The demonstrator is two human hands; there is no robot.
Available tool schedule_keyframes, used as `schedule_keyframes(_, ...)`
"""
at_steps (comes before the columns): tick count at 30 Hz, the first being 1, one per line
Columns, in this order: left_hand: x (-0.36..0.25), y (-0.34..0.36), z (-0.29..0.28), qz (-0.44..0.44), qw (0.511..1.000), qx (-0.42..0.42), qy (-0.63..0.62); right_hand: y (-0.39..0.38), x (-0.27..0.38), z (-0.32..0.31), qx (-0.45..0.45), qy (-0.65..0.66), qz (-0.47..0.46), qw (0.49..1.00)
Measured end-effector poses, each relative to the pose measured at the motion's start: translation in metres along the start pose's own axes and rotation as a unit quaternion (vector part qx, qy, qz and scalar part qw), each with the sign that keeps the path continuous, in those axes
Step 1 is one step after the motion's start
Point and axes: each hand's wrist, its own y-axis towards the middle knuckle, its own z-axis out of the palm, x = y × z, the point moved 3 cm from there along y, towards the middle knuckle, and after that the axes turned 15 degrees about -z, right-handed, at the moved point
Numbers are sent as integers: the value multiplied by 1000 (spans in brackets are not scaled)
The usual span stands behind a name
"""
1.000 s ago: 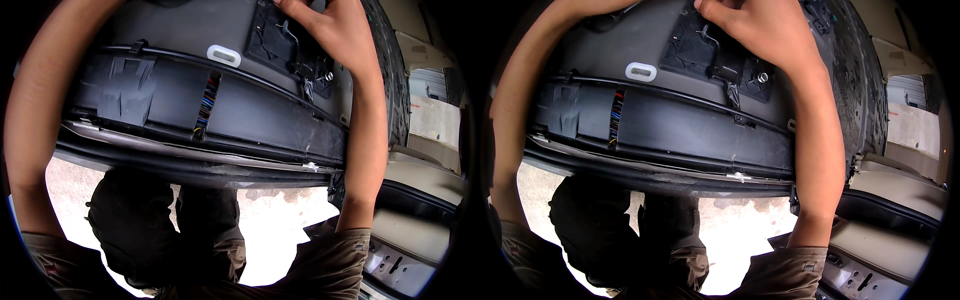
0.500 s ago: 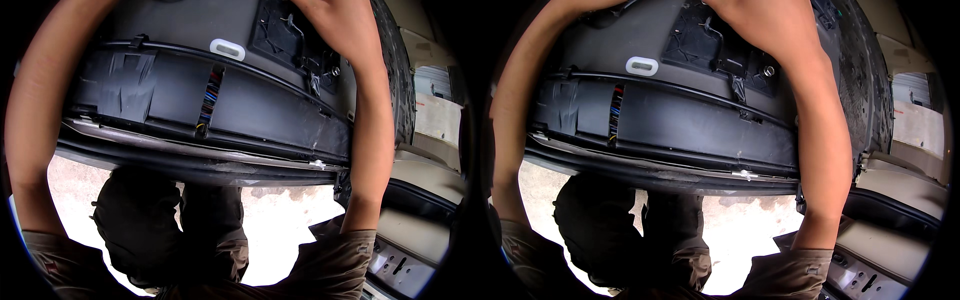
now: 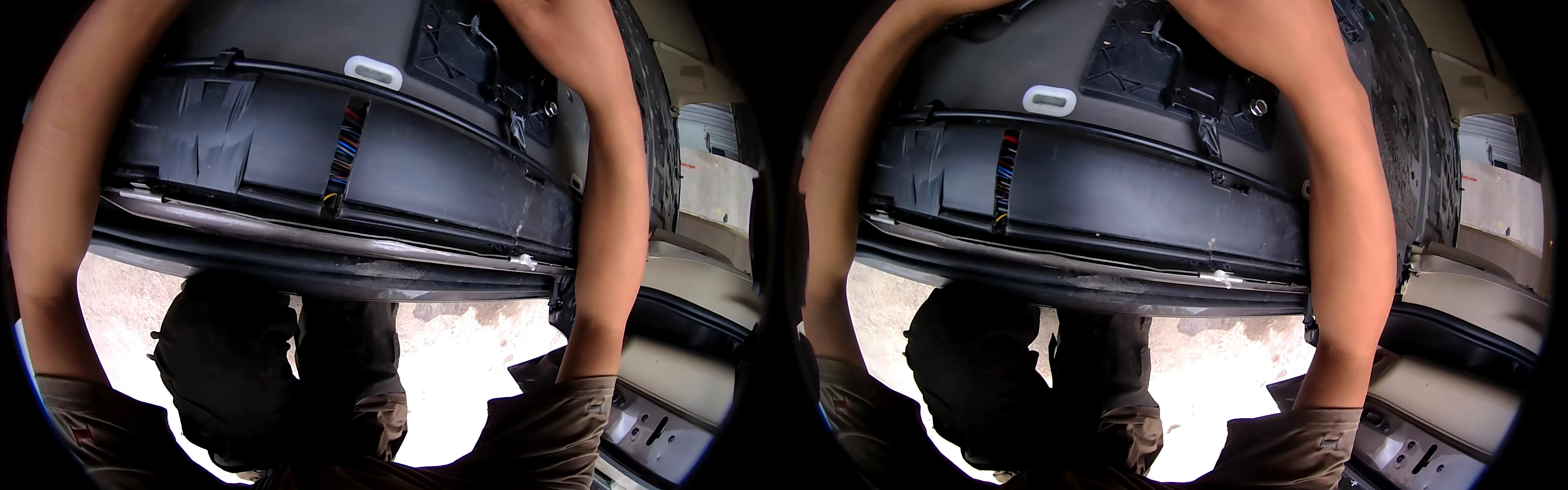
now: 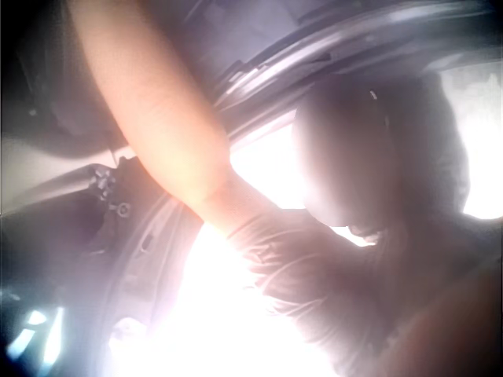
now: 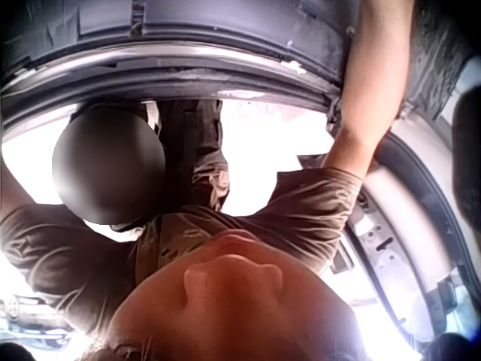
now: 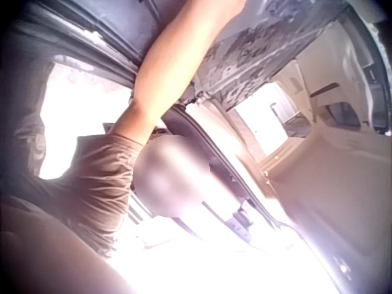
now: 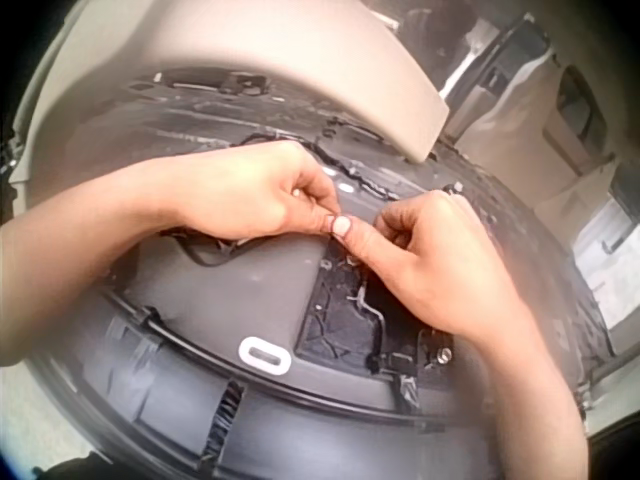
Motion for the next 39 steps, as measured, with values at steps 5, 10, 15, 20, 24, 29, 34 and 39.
schedule_keyframes(5,4,-43,17,143,982,-106,63,-3,-3,30,-189,36,-173,966)
schedule_keyframes(10,4,-42,11,147,987,-56,36,-2,8,7,-59,38,-66,995)
schedule_keyframes(15,11,-20,15,128,988,-76,40,-4,12,13,-98,-103,-162,977)
schedule_keyframes(20,11,-21,5,111,990,-76,51,8,-4,22,-116,-195,-223,948)
schedule_keyframes(24,7,-12,20,121,992,-32,-5,3,-15,20,-90,-230,-209,946)
schedule_keyframes(29,12,-16,15,105,991,-70,52,-32,-23,-13,-66,40,-264,961)
schedule_keyframes(34,12,-21,15,105,993,-54,23,-91,-36,-9,20,22,-261,965)
schedule_keyframes(39,11,-1,22,120,991,-56,31,-99,-37,-14,6,-79,-255,964)
